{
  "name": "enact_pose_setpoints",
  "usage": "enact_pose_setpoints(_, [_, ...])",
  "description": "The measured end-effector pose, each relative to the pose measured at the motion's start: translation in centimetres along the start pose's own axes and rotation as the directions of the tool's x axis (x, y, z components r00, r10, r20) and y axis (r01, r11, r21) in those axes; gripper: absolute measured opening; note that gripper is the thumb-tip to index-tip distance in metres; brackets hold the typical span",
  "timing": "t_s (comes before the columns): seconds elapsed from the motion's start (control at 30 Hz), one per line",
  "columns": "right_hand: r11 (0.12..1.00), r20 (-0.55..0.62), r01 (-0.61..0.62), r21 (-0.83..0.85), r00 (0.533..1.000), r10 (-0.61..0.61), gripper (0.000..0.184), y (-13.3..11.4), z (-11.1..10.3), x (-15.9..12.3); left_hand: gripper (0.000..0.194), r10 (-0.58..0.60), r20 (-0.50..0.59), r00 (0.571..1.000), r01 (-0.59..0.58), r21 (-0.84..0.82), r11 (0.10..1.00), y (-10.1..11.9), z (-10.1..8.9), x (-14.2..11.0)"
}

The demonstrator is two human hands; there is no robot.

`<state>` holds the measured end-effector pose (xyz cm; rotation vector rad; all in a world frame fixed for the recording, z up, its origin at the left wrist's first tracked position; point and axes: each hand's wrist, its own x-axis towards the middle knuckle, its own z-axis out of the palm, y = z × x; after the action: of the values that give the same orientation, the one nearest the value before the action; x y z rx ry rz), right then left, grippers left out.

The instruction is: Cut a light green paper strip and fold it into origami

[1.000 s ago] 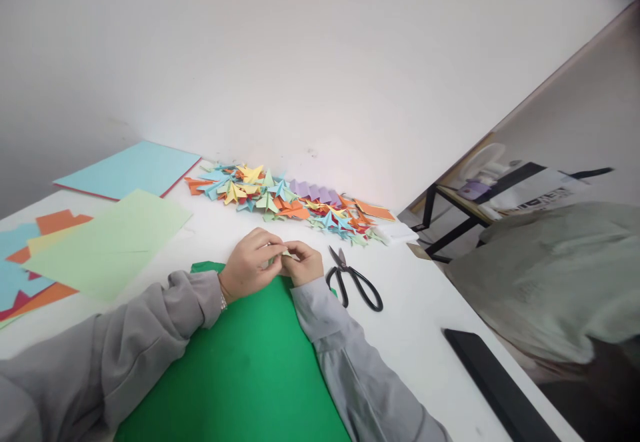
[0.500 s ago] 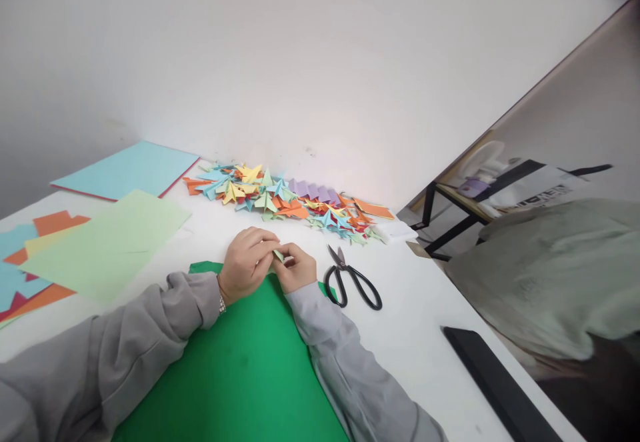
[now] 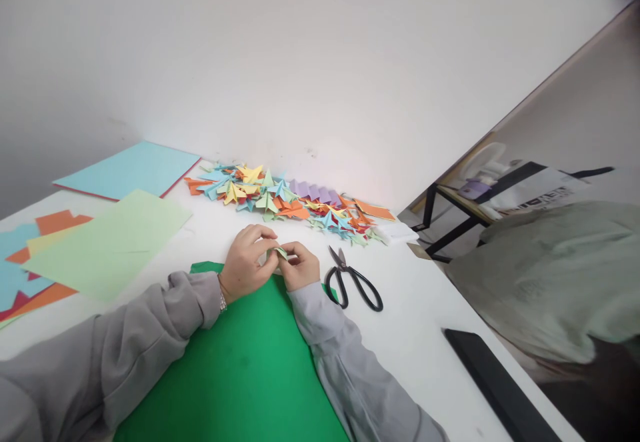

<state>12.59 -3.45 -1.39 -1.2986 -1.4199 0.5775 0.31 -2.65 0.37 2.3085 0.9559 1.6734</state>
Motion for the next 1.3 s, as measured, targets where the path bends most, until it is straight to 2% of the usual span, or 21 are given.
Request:
enact_pose_setpoints(0.17, [0.997, 0.013, 0.065, -0.032, 0.998, -0.065, 0.012, -0.4, 0.0, -0.1, 0.013, -0.003, -0.026, 1.0, 0.002, -0.029, 1.0, 0.0, 0.0, 0.0])
enact_pose_setpoints(0.3, [0.998, 0.001, 0.059, -0.025, 0.998, -0.059, 0.011, -0.3, 0.1, -0.1, 0.012, 0.001, -0.027, 1.0, -0.003, -0.052, 0.999, 0.0, -0.2, 0.0])
enact_pose_setpoints(0.37, [1.0, 0.005, 0.022, 0.017, 1.0, -0.023, 0.01, -0.2, 0.0, 0.0, 0.013, 0.009, -0.024, 1.0, -0.011, -0.075, 0.997, 0.1, -0.3, 0.0])
enact_pose_setpoints(0.5, [0.967, 0.093, -0.119, 0.224, 0.991, 0.101, 0.012, -0.1, -0.6, 0.5, 0.023, 0.024, 0.001, 1.0, -0.024, -0.152, 0.988, 0.2, -0.4, 0.0])
enact_pose_setpoints(0.63, [0.892, 0.194, -0.28, 0.355, 0.955, 0.223, 0.022, 0.3, -1.0, 0.8, 0.028, -0.044, 0.073, 0.996, 0.059, -0.208, 0.976, -0.1, -0.1, 0.2])
enact_pose_setpoints(0.73, [0.871, 0.243, -0.324, 0.37, 0.938, 0.246, 0.028, 1.0, -1.2, 0.8, 0.023, -0.091, 0.134, 0.987, 0.123, -0.259, 0.958, -0.3, 0.1, 0.3])
enact_pose_setpoints(0.9, [0.911, 0.293, -0.254, 0.325, 0.943, 0.158, 0.027, 1.9, -1.4, 1.0, 0.021, -0.072, 0.244, 0.967, 0.144, -0.289, 0.946, -0.4, 0.2, 0.4])
enact_pose_setpoints(1.13, [0.939, 0.359, -0.135, 0.317, 0.933, 0.013, 0.019, 1.4, -1.6, 1.5, 0.022, -0.001, 0.268, 0.964, 0.081, -0.286, 0.955, -0.4, 0.2, 0.3])
enact_pose_setpoints(1.3, [0.936, 0.33, -0.113, 0.333, 0.944, -0.004, 0.018, 0.6, -1.6, 1.4, 0.016, 0.113, 0.238, 0.965, -0.027, -0.338, 0.941, -0.4, 0.4, 0.5])
